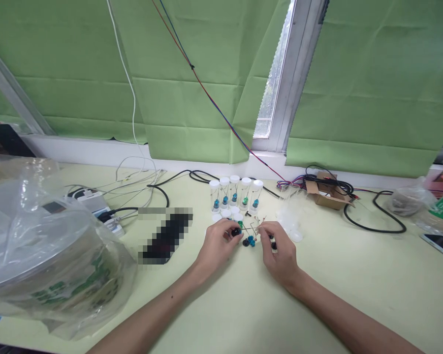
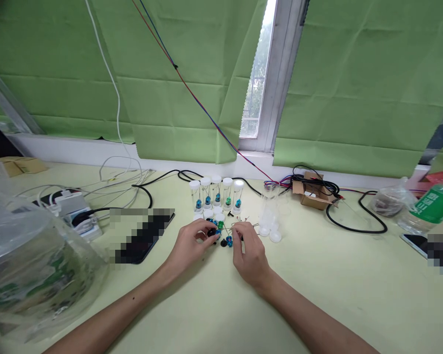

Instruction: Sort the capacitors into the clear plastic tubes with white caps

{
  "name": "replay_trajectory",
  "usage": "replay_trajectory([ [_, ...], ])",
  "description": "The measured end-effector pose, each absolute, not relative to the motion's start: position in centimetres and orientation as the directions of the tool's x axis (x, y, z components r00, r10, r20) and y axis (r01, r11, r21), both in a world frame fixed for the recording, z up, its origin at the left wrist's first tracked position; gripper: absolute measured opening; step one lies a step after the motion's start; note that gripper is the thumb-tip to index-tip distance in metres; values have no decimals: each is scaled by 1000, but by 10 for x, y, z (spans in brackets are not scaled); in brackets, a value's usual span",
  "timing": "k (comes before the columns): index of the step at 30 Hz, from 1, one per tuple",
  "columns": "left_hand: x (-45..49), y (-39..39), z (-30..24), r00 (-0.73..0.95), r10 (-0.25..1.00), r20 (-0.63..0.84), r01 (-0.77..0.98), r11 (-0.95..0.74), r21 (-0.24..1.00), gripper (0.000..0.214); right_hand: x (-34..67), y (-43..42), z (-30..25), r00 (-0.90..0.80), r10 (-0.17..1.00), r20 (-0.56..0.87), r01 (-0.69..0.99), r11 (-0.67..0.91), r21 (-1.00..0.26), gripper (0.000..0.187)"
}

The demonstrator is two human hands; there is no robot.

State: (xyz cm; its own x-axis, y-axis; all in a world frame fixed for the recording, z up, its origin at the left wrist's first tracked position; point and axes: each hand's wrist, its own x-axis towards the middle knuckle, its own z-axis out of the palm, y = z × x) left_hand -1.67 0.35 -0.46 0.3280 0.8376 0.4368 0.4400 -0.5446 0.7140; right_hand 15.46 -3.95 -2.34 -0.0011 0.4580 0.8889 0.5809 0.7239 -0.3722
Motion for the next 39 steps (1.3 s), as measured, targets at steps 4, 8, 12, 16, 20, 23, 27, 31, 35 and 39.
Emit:
replay_trajectory([
  [4, -15, -3, -2, 407, 802, 437, 463, -593, 659, 10, 156, -40, -26, -6, 476, 879, 595, 709, -380, 20],
  [8, -13, -9, -1, 459, 777, 431, 452, -622, 639, 12, 156, -40, -28, -23, 488, 873, 603, 703, -377, 19],
  [12, -12, -12, 0, 474, 780, 409, 434, -611, 662, 14, 156, -39, -29, -38, 508, 860, 600, 700, -387, 18],
  [16, -11, -12, -1, 484, 794, 369, 427, -582, 692, 15, 157, -39, -29, -69, 532, 844, 610, 692, -386, 16],
  [20, -10, -11, -3, 491, 807, 328, 390, -541, 745, 14, 159, -37, -30, -96, 531, 842, 621, 693, -367, 18],
  [23, -9, -12, -3, 480, 826, 296, 346, -488, 801, 15, 160, -37, -31, -98, 536, 839, 629, 686, -365, 18],
  [27, -8, -15, 1, 511, 815, 274, 267, -453, 851, 20, 160, -36, -31, -99, 541, 836, 636, 680, -365, 17],
  [31, -7, -17, 2, 501, 824, 266, 234, -425, 874, 32, 160, -35, -31, -110, 539, 835, 644, 678, -353, 18],
  [35, -6, -16, 1, 493, 831, 257, 213, -401, 891, 35, 159, -35, -30, -109, 559, 822, 648, 667, -368, 18],
  [39, -7, -13, 3, 470, 841, 267, 187, -391, 901, 37, 158, -38, -27, -37, 556, 830, 667, 633, -395, 20],
])
